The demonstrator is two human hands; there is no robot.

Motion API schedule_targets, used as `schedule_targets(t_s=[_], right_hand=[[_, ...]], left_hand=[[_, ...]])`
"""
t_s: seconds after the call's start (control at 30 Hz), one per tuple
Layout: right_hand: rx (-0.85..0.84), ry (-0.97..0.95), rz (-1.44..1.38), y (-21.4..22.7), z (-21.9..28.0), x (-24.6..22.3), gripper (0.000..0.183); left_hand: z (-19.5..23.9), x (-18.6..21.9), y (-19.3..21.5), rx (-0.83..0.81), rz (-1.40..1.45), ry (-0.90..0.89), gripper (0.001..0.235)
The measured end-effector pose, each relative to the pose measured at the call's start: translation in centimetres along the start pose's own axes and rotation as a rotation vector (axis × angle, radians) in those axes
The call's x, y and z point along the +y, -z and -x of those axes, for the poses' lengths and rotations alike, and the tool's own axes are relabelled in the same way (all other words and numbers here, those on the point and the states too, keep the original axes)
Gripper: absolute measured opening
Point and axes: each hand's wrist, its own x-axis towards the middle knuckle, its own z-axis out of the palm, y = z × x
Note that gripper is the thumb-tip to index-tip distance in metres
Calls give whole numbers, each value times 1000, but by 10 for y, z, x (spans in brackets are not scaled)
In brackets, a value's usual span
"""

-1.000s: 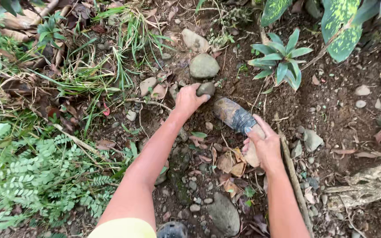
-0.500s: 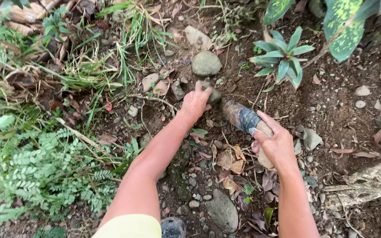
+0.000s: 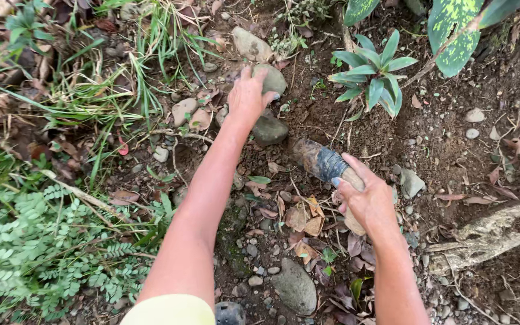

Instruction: The person uses a small hand hoe to dig and loosen soil around plants in a garden bed. They repeatedly scrape and turn the earth near rocks and plant bases, clearing debris and preparing the ground.

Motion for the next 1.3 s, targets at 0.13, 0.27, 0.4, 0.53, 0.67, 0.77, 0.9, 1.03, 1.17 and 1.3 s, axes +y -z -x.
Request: schedule_targets(t_s=[0.13, 0.27, 0.4, 0.53, 0.67, 0.77, 0.9, 1.03, 1.17, 1.3], right_hand=[[21, 51, 76, -11, -10, -5, 62], [-4, 24, 49, -10, -20, -8, 65], [-8, 30, 33, -11, -23, -4, 62], [-2, 51, 1, -10, -26, -1, 62], [-11, 29, 8, -12, -28, 2, 63], [-21, 41, 37, -10, -26, -4, 64], [-27, 40, 211, 10, -4, -26, 65], [-21, -138, 299, 63, 42, -47, 58], [62, -56, 257, 98, 54, -35, 60], [27, 219, -68, 68, -8, 28, 59]], left_hand=[[-9, 5, -19, -37, 7, 41, 91], [-22, 7, -23, -168, 25, 141, 95], [-31, -13, -17, -290, 42, 106, 87], [-37, -28, -9, -368, 122, -241, 83], [-35, -9, -10, -593, -105, -228, 88], [-25, 7, -1, -610, -156, -135, 88], [-3, 13, 7, -452, -168, -146, 87], [5, -1, -4, -388, -149, -213, 85], [9, 4, -19, -294, -240, -357, 77], [39, 43, -35, -368, -55, -478, 68]])
